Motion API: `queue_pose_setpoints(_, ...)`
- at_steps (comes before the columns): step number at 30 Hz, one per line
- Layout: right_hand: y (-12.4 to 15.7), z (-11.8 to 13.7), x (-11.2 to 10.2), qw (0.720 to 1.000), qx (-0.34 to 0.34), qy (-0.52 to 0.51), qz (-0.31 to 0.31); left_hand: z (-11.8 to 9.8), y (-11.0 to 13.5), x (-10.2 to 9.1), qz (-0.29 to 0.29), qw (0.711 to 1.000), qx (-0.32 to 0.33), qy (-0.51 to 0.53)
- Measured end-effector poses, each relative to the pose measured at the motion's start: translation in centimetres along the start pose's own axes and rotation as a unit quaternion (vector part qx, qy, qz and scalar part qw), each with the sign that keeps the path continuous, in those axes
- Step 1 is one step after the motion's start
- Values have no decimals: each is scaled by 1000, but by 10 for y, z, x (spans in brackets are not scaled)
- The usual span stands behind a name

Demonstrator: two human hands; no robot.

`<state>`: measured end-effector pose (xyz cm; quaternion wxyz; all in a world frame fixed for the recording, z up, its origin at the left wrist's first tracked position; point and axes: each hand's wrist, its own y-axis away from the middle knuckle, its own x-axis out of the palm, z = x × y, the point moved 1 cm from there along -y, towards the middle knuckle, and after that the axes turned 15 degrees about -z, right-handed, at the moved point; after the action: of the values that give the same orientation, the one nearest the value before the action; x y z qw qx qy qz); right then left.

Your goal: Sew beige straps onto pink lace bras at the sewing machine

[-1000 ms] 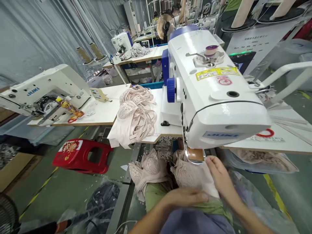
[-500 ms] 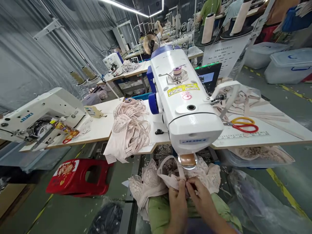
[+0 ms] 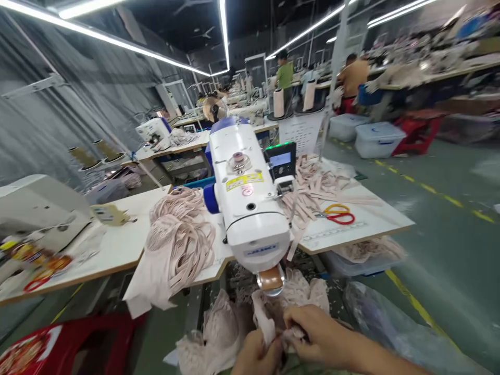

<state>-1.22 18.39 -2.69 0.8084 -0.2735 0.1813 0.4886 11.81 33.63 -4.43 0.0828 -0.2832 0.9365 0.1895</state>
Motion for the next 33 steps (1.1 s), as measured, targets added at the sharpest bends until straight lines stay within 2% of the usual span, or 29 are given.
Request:
queue_pose_setpoints(3, 0, -13, -4, 988, 67, -8, -138, 5, -4, -10, -42, 996, -37, 75)
queue_pose_setpoints(6, 7, -18, -10, 967, 108, -9, -230, -11, 2, -12, -105, 973, -96, 182)
queue_pose_setpoints(8, 14, -14, -10, 964, 89, 2, -249, -26, 6, -7, -150, 948, -122, 252)
queue_pose_setpoints(12, 19, 5, -2, 971, 0, 12, -239, -45, 6, 13, -187, 891, -174, 376)
queue_pose_setpoints(15, 14, 19, 5, 968, -58, 16, -245, -51, 8, 25, -200, 872, -196, 401)
queue_pose_setpoints(18, 5, 27, 10, 960, -76, 21, -267, -54, 13, 29, -204, 864, -192, 418)
queue_pose_setpoints(22, -1, 30, 11, 961, -57, 23, -271, -51, 16, 28, -201, 877, -162, 406)
queue_pose_setpoints(26, -1, 28, 8, 976, 35, 1, -217, -41, 18, 27, -203, 910, -118, 342)
queue_pose_setpoints(29, -3, 24, 2, 984, 94, -21, -150, -36, 16, 23, -193, 945, -76, 252)
queue_pose_setpoints(33, -10, 22, -7, 993, 77, -28, -89, -35, 13, 14, -194, 976, -29, 91)
